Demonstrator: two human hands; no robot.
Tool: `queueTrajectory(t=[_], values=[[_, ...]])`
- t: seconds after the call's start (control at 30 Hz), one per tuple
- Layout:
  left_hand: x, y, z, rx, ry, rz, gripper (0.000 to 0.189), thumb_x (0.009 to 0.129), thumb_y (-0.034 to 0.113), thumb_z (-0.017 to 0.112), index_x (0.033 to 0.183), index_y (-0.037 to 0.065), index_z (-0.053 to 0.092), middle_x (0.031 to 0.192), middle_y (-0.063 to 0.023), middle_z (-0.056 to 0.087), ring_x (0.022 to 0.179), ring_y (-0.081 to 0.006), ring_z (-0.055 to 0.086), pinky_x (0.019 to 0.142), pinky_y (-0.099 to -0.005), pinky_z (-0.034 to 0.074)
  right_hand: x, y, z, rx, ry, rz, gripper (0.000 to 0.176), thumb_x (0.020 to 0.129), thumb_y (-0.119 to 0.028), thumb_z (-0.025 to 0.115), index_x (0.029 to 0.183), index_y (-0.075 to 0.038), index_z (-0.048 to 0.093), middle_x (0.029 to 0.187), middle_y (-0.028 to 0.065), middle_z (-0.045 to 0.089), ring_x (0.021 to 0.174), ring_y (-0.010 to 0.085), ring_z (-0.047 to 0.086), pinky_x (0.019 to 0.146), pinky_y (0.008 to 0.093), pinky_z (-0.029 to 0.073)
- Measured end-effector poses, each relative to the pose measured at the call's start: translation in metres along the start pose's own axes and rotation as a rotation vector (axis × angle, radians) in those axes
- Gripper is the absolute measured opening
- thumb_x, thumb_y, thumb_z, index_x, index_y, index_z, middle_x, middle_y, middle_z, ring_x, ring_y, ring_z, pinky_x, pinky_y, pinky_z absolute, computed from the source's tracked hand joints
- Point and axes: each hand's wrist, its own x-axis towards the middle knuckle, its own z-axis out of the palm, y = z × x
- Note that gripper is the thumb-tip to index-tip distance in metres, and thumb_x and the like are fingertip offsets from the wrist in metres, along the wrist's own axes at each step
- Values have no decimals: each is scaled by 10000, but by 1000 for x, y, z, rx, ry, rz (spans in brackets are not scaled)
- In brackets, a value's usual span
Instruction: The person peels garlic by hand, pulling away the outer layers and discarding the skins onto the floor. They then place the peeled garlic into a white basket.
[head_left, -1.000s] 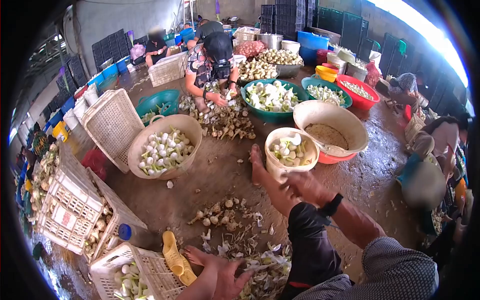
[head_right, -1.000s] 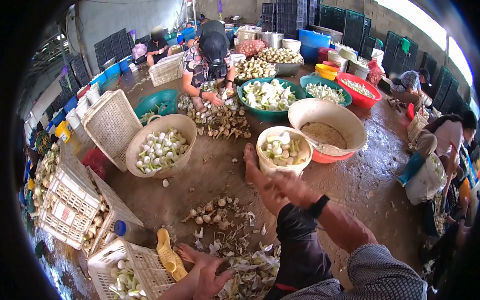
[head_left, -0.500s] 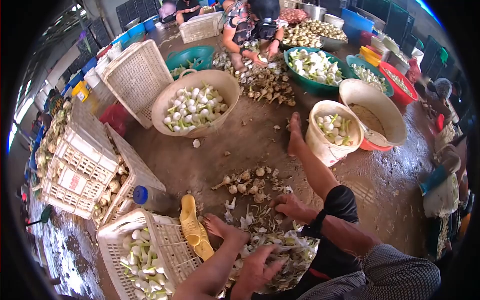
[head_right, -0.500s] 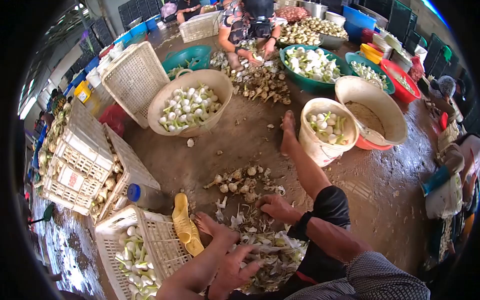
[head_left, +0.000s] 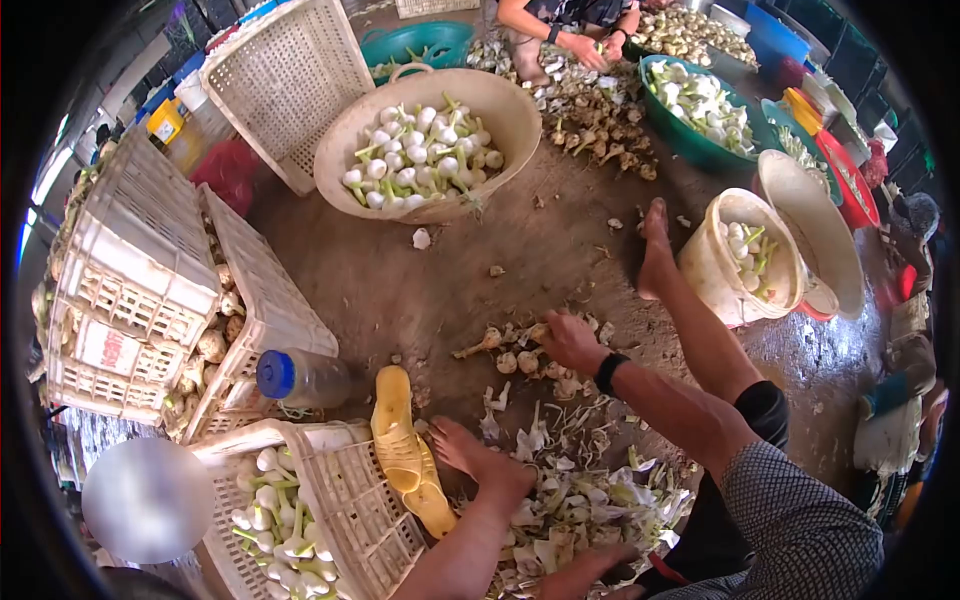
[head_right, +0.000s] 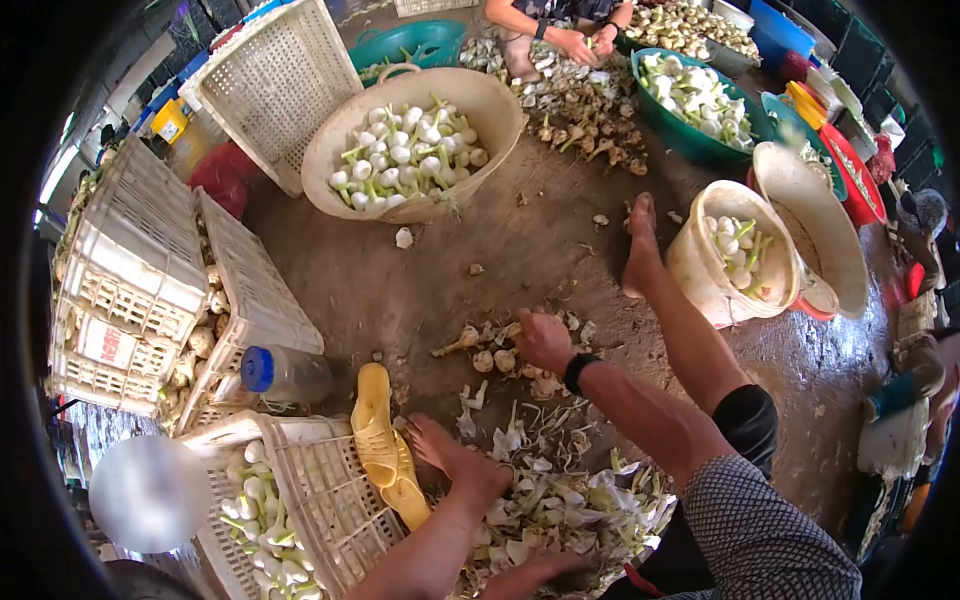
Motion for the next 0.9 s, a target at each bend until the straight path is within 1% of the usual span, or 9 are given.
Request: queueTrajectory(t=[0.17, 0.23, 0.27, 0.33, 0.37, 0.57, 0.63, 0.73, 0.9], values=[[36, -78, -52, -29, -29, -196, 550, 923, 146, 555, 1409, 25, 329, 1362, -194, 466, 1131, -288, 578, 1029, -363, 417, 8, 15, 26, -84, -223, -81, 327, 797, -84, 538, 1116, -25, 580, 916, 251, 623, 901, 422, 608, 823, 509, 485], [-4, -103, -84, -7, -372, -563, 580, 934, 153, 537, 1442, 28, 289, 1388, -195, 444, 1153, -298, 566, 1070, -368, 396, -1, 18, 29, -82, -236, -86, 201, 793, -131, 570, 967, -40, 612, 808, 222, 632, 845, 430, 615, 773, 503, 497], [-111, -6, -27, 188, -543, -1110, 445, 907, 132, 622, 1313, 18, 481, 1194, -165, 586, 960, -268, 643, 902, -338, 506, -8, 12, 22, -121, -286, -28, 182, 788, -169, 589, 919, -44, 611, 818, 221, 635, 846, 426, 617, 760, 500, 499], [-230, 143, 17, 581, -979, 52, 385, 880, 131, 668, 1223, 4, 548, 1040, -157, 632, 927, -257, 645, 835, -337, 515, -29, 22, 26, -146, -337, 34, 257, 768, -290, 648, 872, -55, 633, 847, 216, 648, 852, 408, 629, 741, 486, 508], [-231, 151, 19, 593, -940, 67, 385, 880, 131, 668, 1223, 4, 548, 1040, -157, 632, 927, -257, 645, 835, -337, 515, -46, 54, 49, -200, -282, -225, 263, 748, -309, 692, 843, -65, 674, 719, 225, 630, 723, 371, 653, 640, 471, 524], [-231, 142, 17, 768, -897, 142, 545, 829, 156, 716, 1295, 13, 473, 1179, -189, 568, 1103, -296, 573, 925, -386, 472, -131, -45, -47, 287, -646, 455, 376, 833, -401, 681, 963, -49, 694, 736, 164, 654, 670, 254, 630, 626, 370, 506], [-227, 127, 15, 938, -667, 673, 504, 805, 127, 699, 1250, 9, 493, 1173, -209, 533, 1057, -380, 572, 902, -408, 480, -160, -91, -85, 766, -650, 588, 311, 860, -287, 656, 1044, -37, 673, 854, 147, 678, 710, 280, 635, 672, 370, 511], [-228, 135, 17, 984, -668, 705, 547, 775, 103, 706, 1269, 27, 483, 1218, -215, 506, 1110, -416, 533, 939, -444, 461, -196, -136, -133, 662, -561, 48, 320, 933, -299, 571, 1049, -14, 658, 868, 57, 665, 709, 130, 622, 610, 289, 509], [-231, 135, 14, 1083, -821, 645, 583, 763, 86, 703, 1303, 84, 482, 1179, -160, 569, 1077, -355, 576, 907, -419, 483, -234, -157, -159, 1010, -528, 415, 308, 946, -318, 555, 1021, -31, 637, 865, 52, 640, 685, 125, 600, 581, 301, 500]])
